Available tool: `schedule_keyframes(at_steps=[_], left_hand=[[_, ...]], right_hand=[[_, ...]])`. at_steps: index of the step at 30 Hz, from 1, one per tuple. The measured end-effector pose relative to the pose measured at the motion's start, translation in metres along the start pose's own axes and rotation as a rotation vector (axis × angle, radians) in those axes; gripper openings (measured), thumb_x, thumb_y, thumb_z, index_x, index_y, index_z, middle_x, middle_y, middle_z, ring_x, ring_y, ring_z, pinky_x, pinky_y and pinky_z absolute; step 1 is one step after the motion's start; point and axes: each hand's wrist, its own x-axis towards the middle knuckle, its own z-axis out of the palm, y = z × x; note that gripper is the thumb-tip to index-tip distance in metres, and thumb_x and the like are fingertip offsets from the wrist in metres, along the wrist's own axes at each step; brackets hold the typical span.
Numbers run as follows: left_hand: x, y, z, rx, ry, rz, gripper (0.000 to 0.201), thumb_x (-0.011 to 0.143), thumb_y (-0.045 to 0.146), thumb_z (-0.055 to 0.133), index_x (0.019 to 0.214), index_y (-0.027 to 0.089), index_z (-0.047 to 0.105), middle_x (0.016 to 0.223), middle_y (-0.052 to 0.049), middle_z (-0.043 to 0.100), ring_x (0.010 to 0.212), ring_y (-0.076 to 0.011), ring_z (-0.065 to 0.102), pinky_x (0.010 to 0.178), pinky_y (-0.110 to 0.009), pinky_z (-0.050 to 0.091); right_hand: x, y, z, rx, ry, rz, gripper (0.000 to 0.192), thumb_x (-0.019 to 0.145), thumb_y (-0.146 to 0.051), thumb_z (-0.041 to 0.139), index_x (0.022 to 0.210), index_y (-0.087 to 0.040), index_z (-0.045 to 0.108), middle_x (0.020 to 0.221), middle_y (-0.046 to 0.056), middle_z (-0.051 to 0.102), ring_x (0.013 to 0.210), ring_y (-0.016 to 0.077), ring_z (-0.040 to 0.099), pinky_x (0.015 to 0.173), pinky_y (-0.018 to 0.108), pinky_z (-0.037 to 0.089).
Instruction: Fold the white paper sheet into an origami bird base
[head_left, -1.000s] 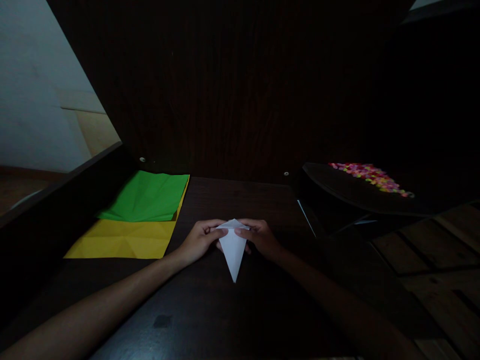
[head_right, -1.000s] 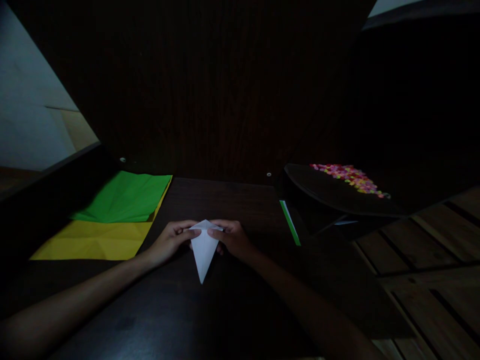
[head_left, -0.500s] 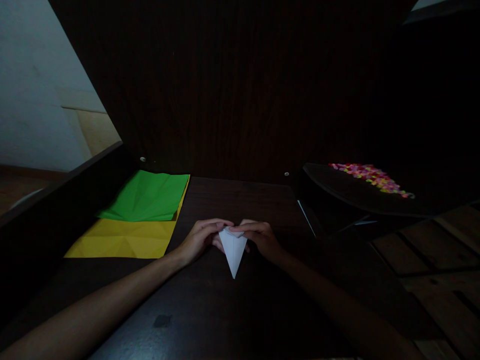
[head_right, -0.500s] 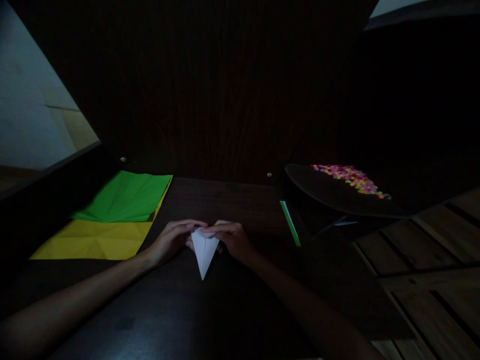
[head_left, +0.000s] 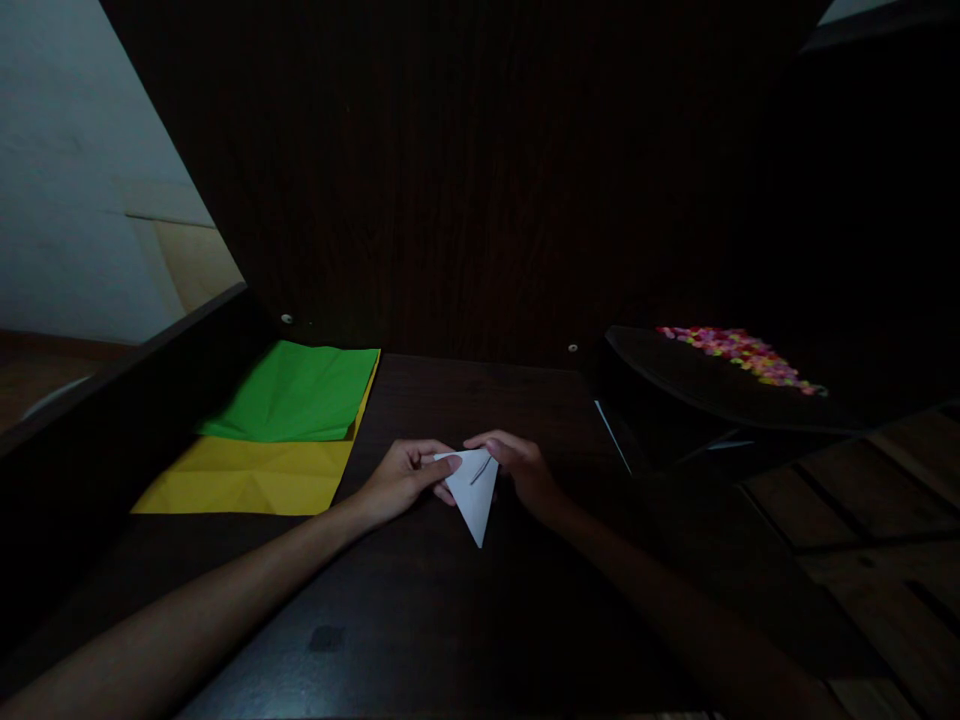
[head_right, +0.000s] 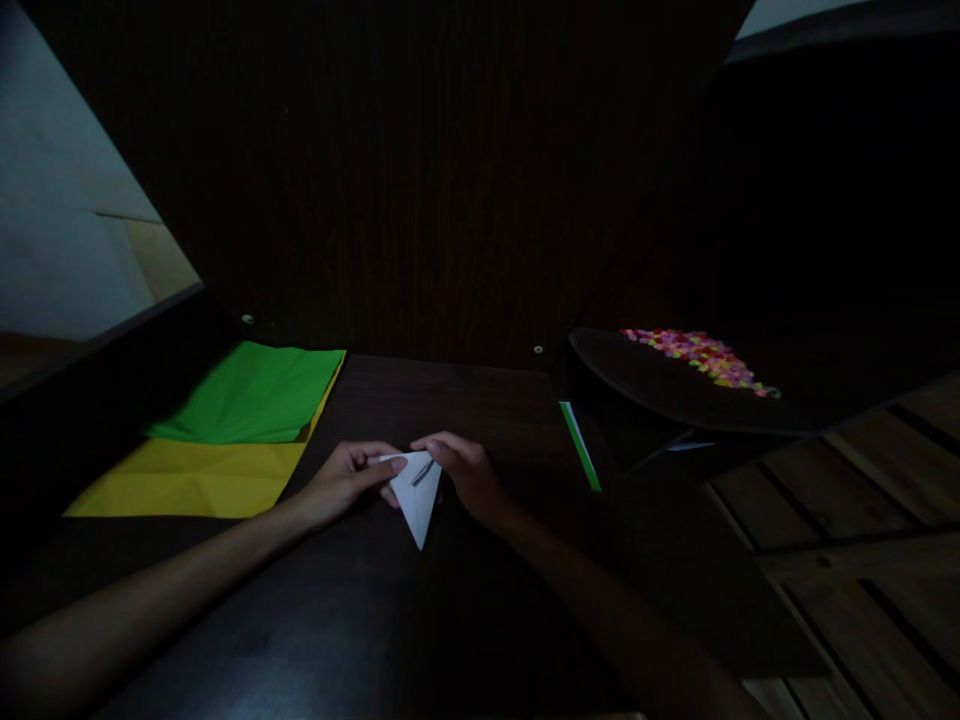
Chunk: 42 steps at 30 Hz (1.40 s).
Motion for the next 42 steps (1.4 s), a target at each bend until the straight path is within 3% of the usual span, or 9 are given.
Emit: schedule_keyframes(at_steps=[2, 5, 17, 23, 31, 38, 42], left_hand=[[0.0, 0.0, 0.0, 0.011, 0.016, 0.011, 0.039, 0.072, 0.044, 0.078, 0.086, 0.007, 0.071, 0.072, -0.006, 0.073, 0.061, -0.0151, 0.067, 0.059, -0.026, 0.057], [-0.001, -0.001, 0.0, 0.022, 0.034, 0.012, 0.038, 0.072, 0.043, 0.079, 0.084, 0.007, 0.071, 0.073, -0.007, 0.073, 0.062, -0.0151, 0.067, 0.059, -0.025, 0.057], [0.0, -0.004, -0.004, -0.09, -0.005, 0.024, 0.033, 0.074, 0.039, 0.078, 0.083, 0.007, 0.073, 0.072, -0.007, 0.073, 0.062, -0.0158, 0.067, 0.058, -0.025, 0.056], [-0.001, -0.004, -0.004, -0.051, -0.019, 0.028, 0.032, 0.075, 0.038, 0.078, 0.086, 0.007, 0.074, 0.074, -0.008, 0.074, 0.062, -0.0154, 0.067, 0.058, -0.024, 0.056], [-0.002, -0.001, -0.007, -0.018, -0.064, 0.032, 0.031, 0.079, 0.034, 0.075, 0.095, 0.008, 0.076, 0.082, -0.011, 0.075, 0.069, -0.0165, 0.068, 0.06, -0.023, 0.055], [-0.002, -0.001, -0.005, -0.043, -0.04, -0.009, 0.032, 0.073, 0.039, 0.078, 0.079, 0.007, 0.076, 0.074, -0.011, 0.074, 0.057, -0.0184, 0.068, 0.054, -0.028, 0.056], [-0.003, 0.002, -0.003, 0.063, -0.13, -0.024, 0.04, 0.08, 0.046, 0.07, 0.074, 0.007, 0.074, 0.068, -0.011, 0.073, 0.051, -0.0164, 0.066, 0.05, -0.025, 0.054]], right_hand=[[0.002, 0.002, 0.002, -0.022, 0.039, 0.032, 0.026, 0.08, -0.043, 0.061, 0.082, -0.018, 0.068, 0.063, -0.001, 0.062, 0.051, 0.0122, 0.053, 0.04, 0.021, 0.039], [0.004, 0.006, 0.001, -0.013, -0.006, 0.074, 0.026, 0.079, -0.042, 0.062, 0.069, -0.018, 0.063, 0.056, -0.002, 0.059, 0.043, 0.0113, 0.051, 0.037, 0.021, 0.039], [0.006, 0.007, -0.006, 0.054, -0.076, 0.097, 0.026, 0.078, -0.041, 0.068, 0.075, -0.015, 0.065, 0.054, -0.002, 0.062, 0.04, 0.0099, 0.052, 0.037, 0.02, 0.041], [0.006, 0.004, -0.005, 0.043, -0.057, 0.113, 0.031, 0.074, -0.046, 0.072, 0.069, -0.015, 0.066, 0.055, 0.0, 0.062, 0.042, 0.0107, 0.053, 0.039, 0.022, 0.041], [0.005, 0.004, -0.005, 0.131, -0.15, 0.156, 0.04, 0.079, -0.05, 0.068, 0.063, -0.013, 0.068, 0.051, 0.001, 0.061, 0.04, 0.0097, 0.049, 0.039, 0.022, 0.036], [0.003, 0.003, -0.008, 0.128, -0.13, 0.172, 0.039, 0.076, -0.047, 0.07, 0.057, -0.014, 0.067, 0.051, 0.001, 0.06, 0.044, 0.0107, 0.048, 0.043, 0.024, 0.034], [0.003, -0.002, -0.008, 0.1, -0.09, 0.159, 0.038, 0.072, -0.043, 0.072, 0.049, -0.015, 0.063, 0.046, -0.002, 0.054, 0.044, 0.0095, 0.043, 0.046, 0.024, 0.031]])
